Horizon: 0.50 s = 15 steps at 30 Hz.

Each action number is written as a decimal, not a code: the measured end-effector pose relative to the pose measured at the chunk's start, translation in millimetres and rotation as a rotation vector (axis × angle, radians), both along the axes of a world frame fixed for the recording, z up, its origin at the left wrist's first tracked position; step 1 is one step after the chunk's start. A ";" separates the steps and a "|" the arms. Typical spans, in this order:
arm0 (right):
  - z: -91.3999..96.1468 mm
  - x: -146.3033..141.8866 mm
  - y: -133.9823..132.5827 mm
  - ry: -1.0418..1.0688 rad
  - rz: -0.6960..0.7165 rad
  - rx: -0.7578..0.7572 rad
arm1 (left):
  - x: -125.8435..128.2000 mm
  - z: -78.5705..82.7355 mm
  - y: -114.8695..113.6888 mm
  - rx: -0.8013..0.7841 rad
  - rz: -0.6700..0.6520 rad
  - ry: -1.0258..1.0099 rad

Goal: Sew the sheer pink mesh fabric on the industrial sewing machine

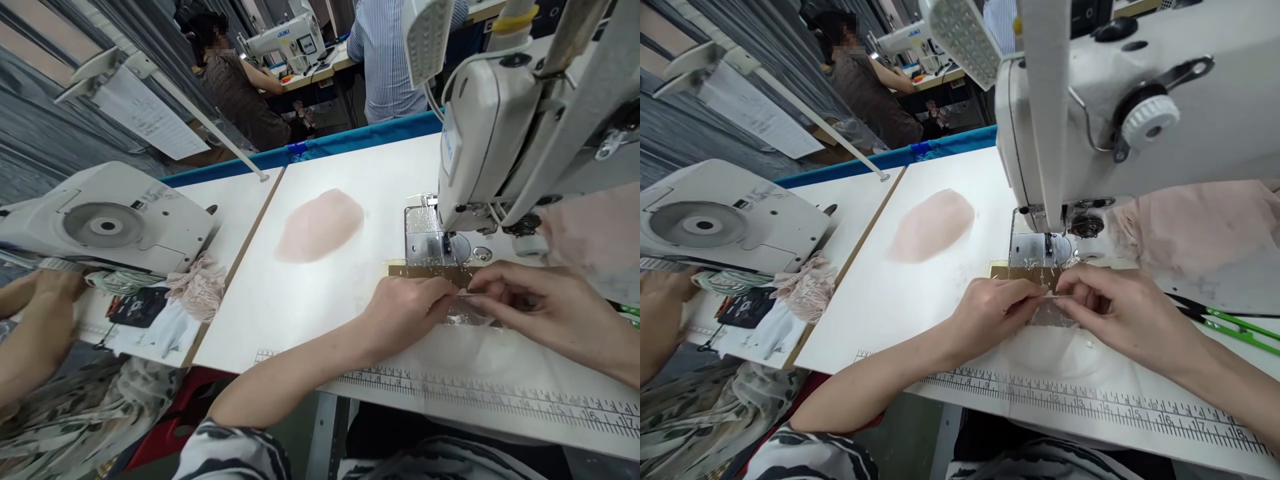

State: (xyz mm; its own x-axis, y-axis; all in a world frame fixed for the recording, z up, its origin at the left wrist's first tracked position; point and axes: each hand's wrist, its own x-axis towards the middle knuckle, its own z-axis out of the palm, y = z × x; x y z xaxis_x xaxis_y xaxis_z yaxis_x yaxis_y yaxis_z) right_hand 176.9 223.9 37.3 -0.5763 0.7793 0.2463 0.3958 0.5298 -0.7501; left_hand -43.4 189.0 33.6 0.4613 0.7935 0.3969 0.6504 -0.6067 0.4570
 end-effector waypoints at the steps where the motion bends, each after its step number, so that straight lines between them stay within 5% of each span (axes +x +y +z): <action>1: -0.1 0.2 0.1 -0.003 0.011 0.005 | -0.2 -0.9 0.0 0.038 0.001 0.011; 4: 1.2 0.8 -0.5 0.010 0.033 0.067 | 0.2 -0.7 0.4 0.075 0.002 0.036; 10: 2.2 -0.5 -1.5 0.047 0.052 0.180 | 2.4 5.5 1.1 -0.090 -0.058 -0.030; 15: 0.2 -1.9 -2.4 0.051 0.045 0.145 | 2.5 2.8 1.6 0.105 -0.010 0.002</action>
